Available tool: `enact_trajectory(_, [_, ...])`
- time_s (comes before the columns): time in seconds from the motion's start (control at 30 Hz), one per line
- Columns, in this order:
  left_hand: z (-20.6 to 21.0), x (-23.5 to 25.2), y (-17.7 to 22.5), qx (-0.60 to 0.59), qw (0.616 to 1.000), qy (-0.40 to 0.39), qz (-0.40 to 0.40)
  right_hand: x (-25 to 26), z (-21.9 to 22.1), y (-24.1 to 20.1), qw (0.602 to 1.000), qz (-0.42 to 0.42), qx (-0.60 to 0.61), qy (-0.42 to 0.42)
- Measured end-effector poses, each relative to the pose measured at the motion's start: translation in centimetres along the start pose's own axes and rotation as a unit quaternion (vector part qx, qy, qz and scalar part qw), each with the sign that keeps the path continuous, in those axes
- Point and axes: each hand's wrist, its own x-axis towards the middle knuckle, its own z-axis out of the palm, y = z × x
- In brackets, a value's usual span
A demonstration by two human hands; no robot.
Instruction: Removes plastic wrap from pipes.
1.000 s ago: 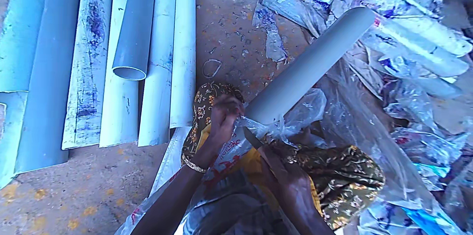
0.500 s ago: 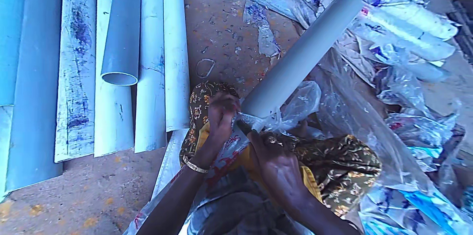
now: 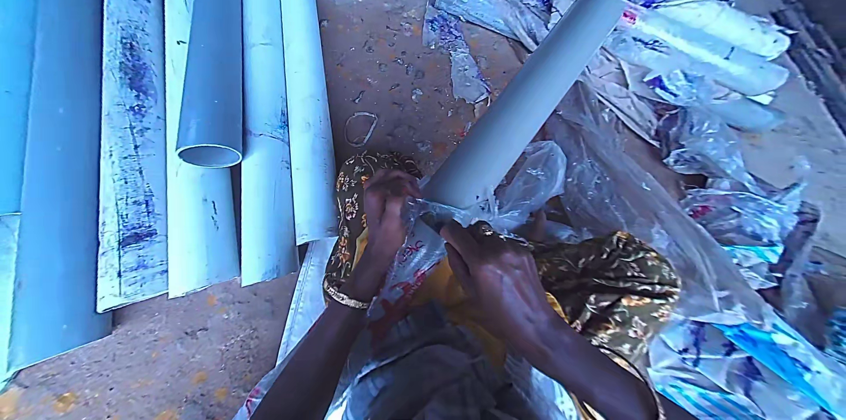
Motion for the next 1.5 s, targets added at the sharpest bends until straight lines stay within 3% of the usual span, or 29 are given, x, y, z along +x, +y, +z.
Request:
enact_trajectory(0.13, [0.5, -0.2, 0.0, 0.017, 1.000, 0.005, 0.018, -2.2, -0.9, 1.1, 1.000, -0.003, -0.030, 0.003])
enact_trajectory(0.33, [0.6, -0.1, 0.2, 0.047, 0.999, 0.001, 0.022, 1.2, 0.5, 0.7, 1.000, -0.007, -0.010, 0.005])
enact_trajectory(0.57, [1.0, -0.4, 0.2, 0.063, 0.998, -0.003, 0.032, -2.0, -1.0, 2.4, 0.999, -0.009, -0.033, -0.001])
enact_trajectory(0.77, [0.4, -0.1, -0.1, 0.062, 0.998, -0.001, 0.025, 1.1, 1.1, 1.4, 1.000, -0.005, 0.003, 0.005])
enact_trajectory(1.0, [0.4, 0.1, -0.5, 0.075, 0.997, -0.002, 0.006, -3.5, -0.6, 3.5, 0.999, 0.002, -0.025, 0.021])
enact_trajectory(1.23, [0.0, 1.0, -0.7, 0.089, 0.996, 0.012, 0.024, 2.2, 1.2, 1.9, 0.999, -0.013, 0.025, 0.028])
enact_trajectory(1.37, [-0.2, 1.1, -0.7, 0.127, 0.992, -0.015, 0.014, 1.5, 0.9, 2.9, 0.999, -0.025, 0.016, 0.018])
enact_trajectory(1.5, [-0.5, 1.1, -0.1, 0.178, 0.979, -0.101, 0.004, -1.3, -0.3, 4.2, 0.999, -0.018, 0.016, 0.048])
